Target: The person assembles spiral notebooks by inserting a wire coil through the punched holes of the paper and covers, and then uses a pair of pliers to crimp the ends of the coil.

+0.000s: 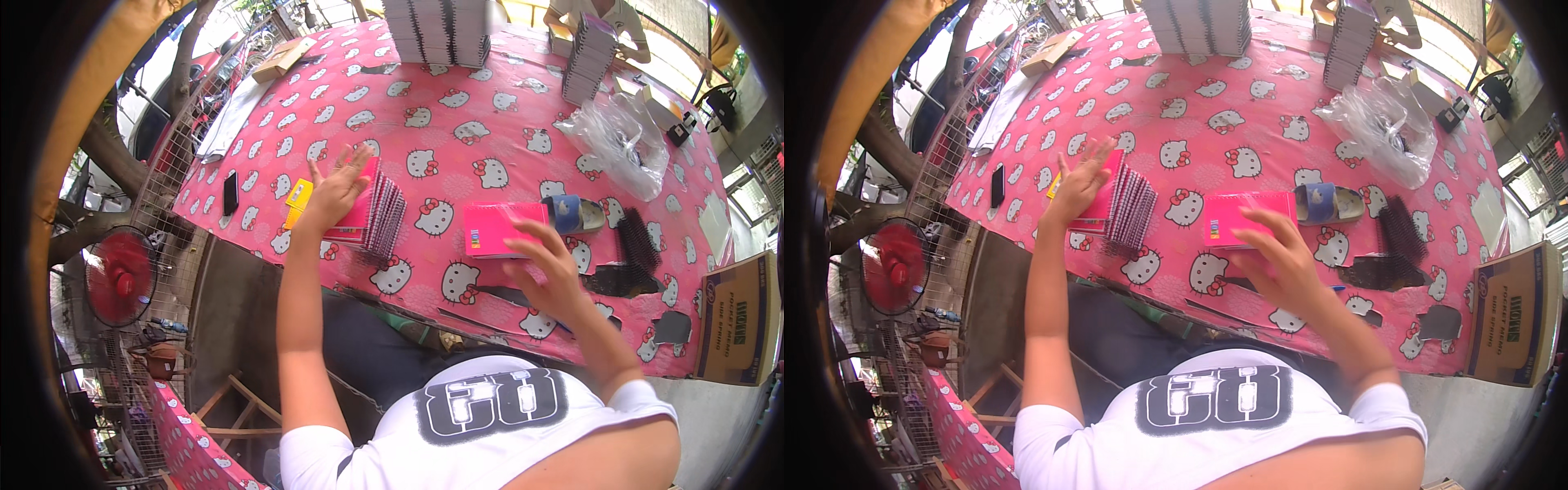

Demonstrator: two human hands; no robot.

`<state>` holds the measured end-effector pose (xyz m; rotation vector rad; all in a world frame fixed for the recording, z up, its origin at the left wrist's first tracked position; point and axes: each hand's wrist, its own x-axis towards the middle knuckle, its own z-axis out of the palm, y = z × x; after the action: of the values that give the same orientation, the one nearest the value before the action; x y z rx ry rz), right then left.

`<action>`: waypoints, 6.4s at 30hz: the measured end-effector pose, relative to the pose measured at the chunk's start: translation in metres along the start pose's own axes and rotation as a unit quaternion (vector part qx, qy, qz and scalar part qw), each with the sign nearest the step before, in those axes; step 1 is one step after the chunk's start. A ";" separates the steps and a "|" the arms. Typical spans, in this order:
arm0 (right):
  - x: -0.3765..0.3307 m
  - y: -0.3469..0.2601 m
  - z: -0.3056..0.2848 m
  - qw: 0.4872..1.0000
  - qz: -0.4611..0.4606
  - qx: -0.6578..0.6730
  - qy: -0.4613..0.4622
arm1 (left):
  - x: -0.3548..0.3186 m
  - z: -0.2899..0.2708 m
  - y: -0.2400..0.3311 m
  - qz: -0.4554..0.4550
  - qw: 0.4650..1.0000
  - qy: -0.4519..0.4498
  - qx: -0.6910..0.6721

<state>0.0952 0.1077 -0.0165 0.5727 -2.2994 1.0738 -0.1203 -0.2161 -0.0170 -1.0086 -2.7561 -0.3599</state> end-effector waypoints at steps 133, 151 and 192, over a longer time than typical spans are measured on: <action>-0.029 0.065 -0.091 0.971 0.230 0.050 0.047 | 0.032 0.067 0.262 0.003 0.931 0.246 -0.271; -0.138 0.122 -0.119 0.797 0.417 0.329 0.288 | 0.027 0.065 0.263 0.011 0.941 0.245 -0.234; 0.000 0.060 -0.079 0.983 0.164 -0.003 0.077 | 0.025 0.070 0.265 0.000 0.929 0.269 -0.256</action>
<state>0.0833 0.2060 -0.0077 0.1016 -2.3077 1.2146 0.0273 0.0154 -0.0346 -0.8362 -2.1965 -1.2034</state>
